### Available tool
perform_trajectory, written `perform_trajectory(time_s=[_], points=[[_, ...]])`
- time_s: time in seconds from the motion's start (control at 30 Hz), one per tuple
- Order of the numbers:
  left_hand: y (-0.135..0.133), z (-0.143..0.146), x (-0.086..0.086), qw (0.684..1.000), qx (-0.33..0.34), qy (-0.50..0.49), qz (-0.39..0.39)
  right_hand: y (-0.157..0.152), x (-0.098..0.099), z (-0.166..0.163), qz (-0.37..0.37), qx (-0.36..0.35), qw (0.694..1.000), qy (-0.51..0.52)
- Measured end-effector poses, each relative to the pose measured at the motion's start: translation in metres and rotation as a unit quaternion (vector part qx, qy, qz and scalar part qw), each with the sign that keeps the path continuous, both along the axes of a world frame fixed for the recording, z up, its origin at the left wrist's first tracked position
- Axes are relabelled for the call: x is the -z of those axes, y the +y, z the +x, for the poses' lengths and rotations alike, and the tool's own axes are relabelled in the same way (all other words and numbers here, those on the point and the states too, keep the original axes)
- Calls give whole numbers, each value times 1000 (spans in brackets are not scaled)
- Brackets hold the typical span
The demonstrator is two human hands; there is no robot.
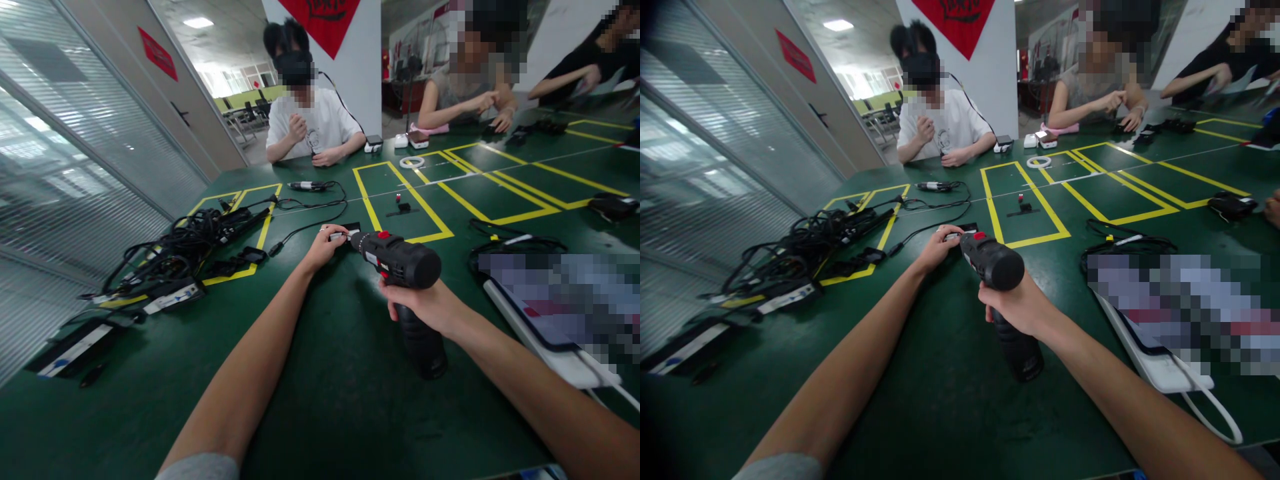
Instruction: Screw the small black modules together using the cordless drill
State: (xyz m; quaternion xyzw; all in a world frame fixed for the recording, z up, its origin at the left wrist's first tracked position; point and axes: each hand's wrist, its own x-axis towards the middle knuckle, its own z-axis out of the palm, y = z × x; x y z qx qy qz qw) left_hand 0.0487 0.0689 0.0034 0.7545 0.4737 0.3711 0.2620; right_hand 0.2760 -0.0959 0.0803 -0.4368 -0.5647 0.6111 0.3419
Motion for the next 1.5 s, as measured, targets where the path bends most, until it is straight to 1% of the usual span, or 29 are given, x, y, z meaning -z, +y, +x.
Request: perform_trajectory(time_s=[0.2,0.3,0.37,0.5,0.6,0.77,0.93,1.2,1.4,1.5], points=[[-1,1,-1,1000,0,5,4,1,0,0,4,-6,1000,6],[-2,1,-2,1000,1,-1,2,1,-1,-1,-10,8,1000,-2],[-1,1,0,1000,1,-5,4,1,-1,-1,-13,16,1000,-2],[4,-2,6,1000,-1,-10,13,1,0,0,-2,6,1000,2],[6,-2,8,1000,-2,-11,11,1,-2,0,-7,7,1000,-9],[4,0,5,1000,-2,-19,5,1,-5,-2,-18,16,1000,3],[3,0,4,1000,-3,-25,2,2,0,-1,-7,9,1000,8],[4,-2,5,1000,5,1,7,1,0,2,0,-2,1000,-7],[3,-3,6,999,5,21,26,1,4,1,1,10,1000,1],[3,-3,6,999,4,23,27,2,4,1,4,1,1000,-4]])
